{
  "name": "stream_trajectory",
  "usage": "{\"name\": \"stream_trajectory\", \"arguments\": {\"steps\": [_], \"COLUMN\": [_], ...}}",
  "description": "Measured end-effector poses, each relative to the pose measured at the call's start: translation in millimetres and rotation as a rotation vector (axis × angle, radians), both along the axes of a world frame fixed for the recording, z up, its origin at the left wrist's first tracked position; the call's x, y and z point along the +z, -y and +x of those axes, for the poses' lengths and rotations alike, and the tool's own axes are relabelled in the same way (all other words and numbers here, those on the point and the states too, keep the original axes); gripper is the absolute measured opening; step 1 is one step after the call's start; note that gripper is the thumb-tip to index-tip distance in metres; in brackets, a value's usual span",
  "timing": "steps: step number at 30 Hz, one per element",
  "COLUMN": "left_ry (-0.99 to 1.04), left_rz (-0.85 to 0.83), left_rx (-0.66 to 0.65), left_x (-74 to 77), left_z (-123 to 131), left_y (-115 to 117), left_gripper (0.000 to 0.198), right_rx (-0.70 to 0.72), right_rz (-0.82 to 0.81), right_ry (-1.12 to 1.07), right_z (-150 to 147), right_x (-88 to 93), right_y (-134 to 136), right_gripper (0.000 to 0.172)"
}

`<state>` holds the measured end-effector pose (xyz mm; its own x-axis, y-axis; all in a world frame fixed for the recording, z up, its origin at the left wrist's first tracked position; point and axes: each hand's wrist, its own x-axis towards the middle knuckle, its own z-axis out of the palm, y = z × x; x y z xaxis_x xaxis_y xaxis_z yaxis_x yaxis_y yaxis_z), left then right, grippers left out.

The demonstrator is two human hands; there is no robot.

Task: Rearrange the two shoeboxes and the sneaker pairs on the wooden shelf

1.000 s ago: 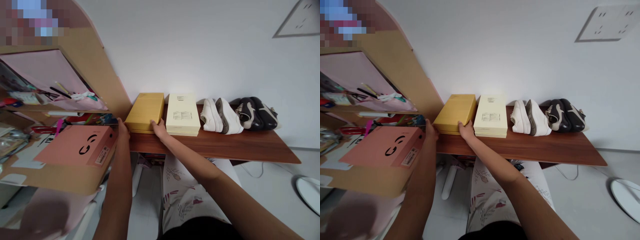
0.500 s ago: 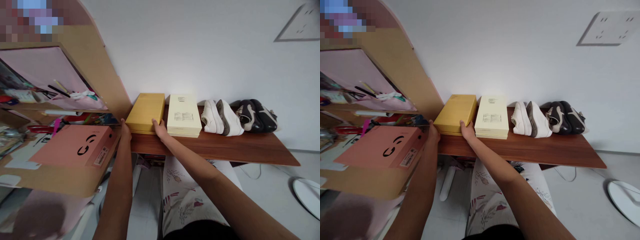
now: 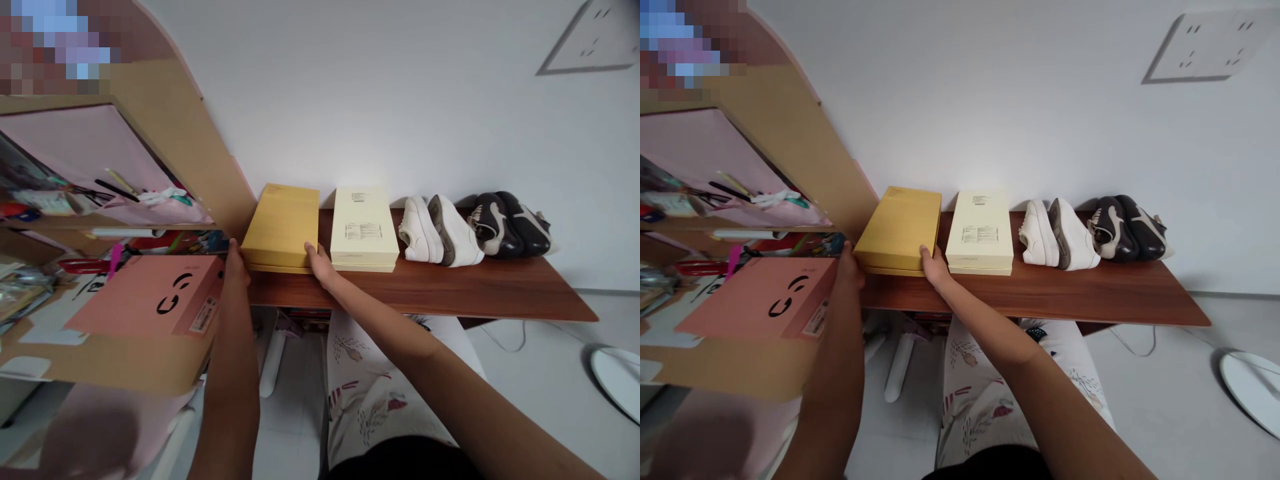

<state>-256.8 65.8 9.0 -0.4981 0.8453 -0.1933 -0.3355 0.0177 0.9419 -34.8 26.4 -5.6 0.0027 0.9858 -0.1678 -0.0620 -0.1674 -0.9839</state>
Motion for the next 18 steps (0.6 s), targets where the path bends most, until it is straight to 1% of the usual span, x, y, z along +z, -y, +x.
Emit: {"name": "stream_trajectory", "arguments": {"steps": [3,5,6,9,11,14,16,18], "left_ry": [-0.002,0.014,0.029,0.084,0.101,0.083,0.033,-0.052], "left_rz": [-0.130,-0.155,-0.154,-0.139,-0.097,0.033,0.118,0.199], "left_rx": [0.026,0.021,0.025,0.058,0.089,0.098,0.089,0.083], "left_x": [9.3,15.2,18.4,29.4,36.8,44.2,45.4,44.0], "left_z": [-11,-16,-18,-19,-17,-10,-5,1], "left_y": [7,12,14,18,18,13,8,3], "left_gripper": [0.043,0.035,0.032,0.029,0.027,0.019,0.014,0.016], "right_rx": [-0.022,-0.047,-0.053,-0.026,0.005,0.033,0.051,0.083], "right_rz": [0.031,0.093,0.138,0.248,0.245,0.142,0.079,0.049], "right_ry": [0.016,0.055,0.081,0.170,0.211,0.227,0.233,0.224], "right_z": [1,1,1,-1,-4,-7,-8,-7], "right_x": [-0.5,0.6,1.5,5.2,8.0,11.5,13.2,14.6], "right_y": [2,2,1,0,0,0,-1,-2], "right_gripper": [0.075,0.078,0.077,0.064,0.060,0.063,0.068,0.073]}}
